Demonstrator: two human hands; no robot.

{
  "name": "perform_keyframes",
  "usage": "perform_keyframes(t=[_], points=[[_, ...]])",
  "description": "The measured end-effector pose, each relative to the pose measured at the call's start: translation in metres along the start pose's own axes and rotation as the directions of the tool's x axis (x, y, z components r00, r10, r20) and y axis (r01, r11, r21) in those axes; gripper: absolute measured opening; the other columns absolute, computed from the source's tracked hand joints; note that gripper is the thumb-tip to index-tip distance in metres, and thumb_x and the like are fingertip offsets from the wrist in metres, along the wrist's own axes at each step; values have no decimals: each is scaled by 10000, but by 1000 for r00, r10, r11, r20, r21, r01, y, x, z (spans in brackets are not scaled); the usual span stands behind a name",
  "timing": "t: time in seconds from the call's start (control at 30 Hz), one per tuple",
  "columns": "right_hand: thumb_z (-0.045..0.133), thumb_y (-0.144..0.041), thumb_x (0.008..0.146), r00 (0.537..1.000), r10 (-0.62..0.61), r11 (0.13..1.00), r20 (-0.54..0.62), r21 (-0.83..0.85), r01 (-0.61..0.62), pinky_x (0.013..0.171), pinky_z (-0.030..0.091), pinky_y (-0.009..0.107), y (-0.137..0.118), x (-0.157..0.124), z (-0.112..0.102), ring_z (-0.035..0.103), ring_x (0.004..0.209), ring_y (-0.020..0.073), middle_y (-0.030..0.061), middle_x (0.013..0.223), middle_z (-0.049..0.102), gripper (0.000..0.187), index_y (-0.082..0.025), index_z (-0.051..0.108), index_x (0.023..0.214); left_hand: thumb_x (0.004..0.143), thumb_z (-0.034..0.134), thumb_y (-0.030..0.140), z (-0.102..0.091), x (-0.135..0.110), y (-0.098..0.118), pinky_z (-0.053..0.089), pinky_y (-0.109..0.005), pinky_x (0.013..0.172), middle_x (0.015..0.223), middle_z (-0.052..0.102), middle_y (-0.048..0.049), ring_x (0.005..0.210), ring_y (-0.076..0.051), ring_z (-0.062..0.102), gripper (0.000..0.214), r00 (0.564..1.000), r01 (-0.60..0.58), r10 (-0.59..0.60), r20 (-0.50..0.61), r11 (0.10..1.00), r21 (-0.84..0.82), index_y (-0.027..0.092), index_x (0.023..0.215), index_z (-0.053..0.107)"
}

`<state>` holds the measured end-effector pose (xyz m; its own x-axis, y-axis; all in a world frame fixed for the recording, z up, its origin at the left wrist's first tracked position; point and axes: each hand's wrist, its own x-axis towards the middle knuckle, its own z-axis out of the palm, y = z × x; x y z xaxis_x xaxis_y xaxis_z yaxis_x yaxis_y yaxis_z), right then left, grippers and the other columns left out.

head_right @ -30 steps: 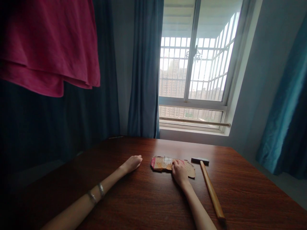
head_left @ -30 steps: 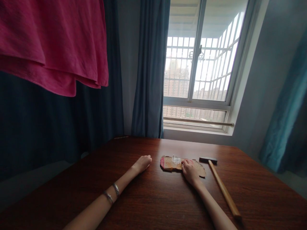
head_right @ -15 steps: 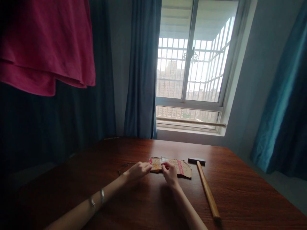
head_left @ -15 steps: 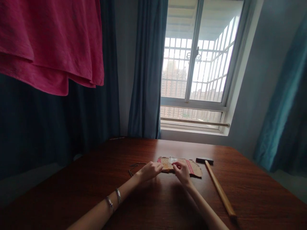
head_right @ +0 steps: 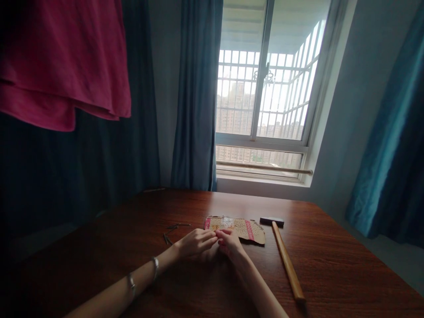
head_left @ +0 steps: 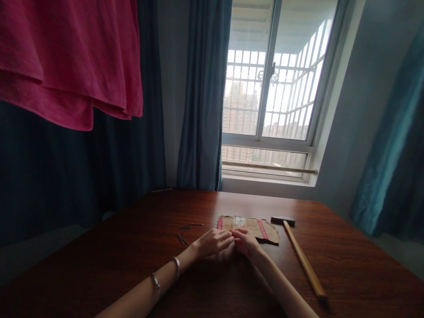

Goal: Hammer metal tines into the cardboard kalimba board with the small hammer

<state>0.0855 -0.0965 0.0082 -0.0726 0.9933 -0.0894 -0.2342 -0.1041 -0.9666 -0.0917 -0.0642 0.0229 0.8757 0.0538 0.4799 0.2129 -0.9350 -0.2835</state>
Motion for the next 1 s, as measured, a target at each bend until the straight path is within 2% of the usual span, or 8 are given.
perform_keyframes(t=[0.1, 0.17, 0.27, 0.4, 0.53, 0.63, 0.87, 1.0], points=[[659, -482, 608, 987, -124, 985, -99, -130, 110, 389, 307, 166, -12, 8, -13, 484, 492, 72, 11, 663, 603, 410, -154, 642, 854, 836, 414, 162, 0, 5, 5, 475, -304, 759, 987, 582, -83, 906, -183, 553, 268, 984, 141, -154, -86, 980, -139, 188, 1086, 506], [599, -528, 640, 938, -301, 912, -171, -338, 231, 394, 345, 193, -22, 17, -23, 526, 519, 110, 43, 700, 639, 446, -145, 652, 861, 805, 427, 135, 4, 11, 4, 467, -321, 796, 992, 570, -76, 920, -179, 541, 296, 917, 300, -360, -171, 906, -298, 197, 1082, 512], [549, -521, 674, 867, -467, 789, -173, -524, 320, 472, 422, 247, -32, 34, -37, 578, 599, 170, 76, 725, 670, 429, -138, 670, 823, 742, 407, 64, 19, 24, -11, 475, -299, 755, 919, 568, -66, 838, -156, 553, 343, 663, 473, -710, -238, 643, -602, 178, 1040, 533], [566, -433, 680, 836, -537, 698, -108, -615, 368, 649, 465, 291, -27, 59, -44, 611, 699, 199, 74, 746, 695, 303, -169, 690, 761, 648, 401, 28, 53, 46, -48, 487, -271, 668, 804, 577, -60, 731, -142, 582, 373, 272, 400, -957, -99, 206, -893, 140, 972, 546], [532, -383, 706, 824, -563, 631, -66, -678, 377, 673, 463, 290, -12, 78, -43, 617, 683, 191, 69, 749, 701, 274, -173, 695, 773, 600, 405, 46, 90, 60, -73, 497, -287, 640, 778, 585, -66, 666, -139, 599, 367, 64, 205, -993, 99, -84, -975, 117, 938, 528], [501, -357, 729, 820, -571, 590, -38, -714, 378, 673, 459, 279, -5, 83, -43, 613, 678, 183, 65, 747, 699, 272, -173, 694, 783, 612, 427, 99, 106, 65, -77, 499, -296, 647, 740, 591, -63, 640, -138, 601, 319, 23, 120, -988, 151, -147, -982, 114, 913, 532], [467, -304, 762, 812, -583, 501, 7, -784, 366, 667, 435, 256, -3, 78, -42, 590, 674, 162, 45, 755, 685, 248, -191, 685, 796, 699, 394, 269, 107, 71, -69, 499, -308, 661, 714, 596, -61, 667, -157, 603, 280, 122, 99, -981, 148, -136, -986, 118, 875, 550], [481, -293, 759, 814, -580, 458, 27, -815, 353, 665, 419, 256, -2, 76, -40, 574, 664, 157, 36, 746, 673, 219, -205, 679, 785, 716, 381, 301, 101, 70, -63, 494, -307, 667, 701, 600, -62, 681, -163, 602, 303, 120, 161, -981, 152, -132, -978, 115, 878, 557]])
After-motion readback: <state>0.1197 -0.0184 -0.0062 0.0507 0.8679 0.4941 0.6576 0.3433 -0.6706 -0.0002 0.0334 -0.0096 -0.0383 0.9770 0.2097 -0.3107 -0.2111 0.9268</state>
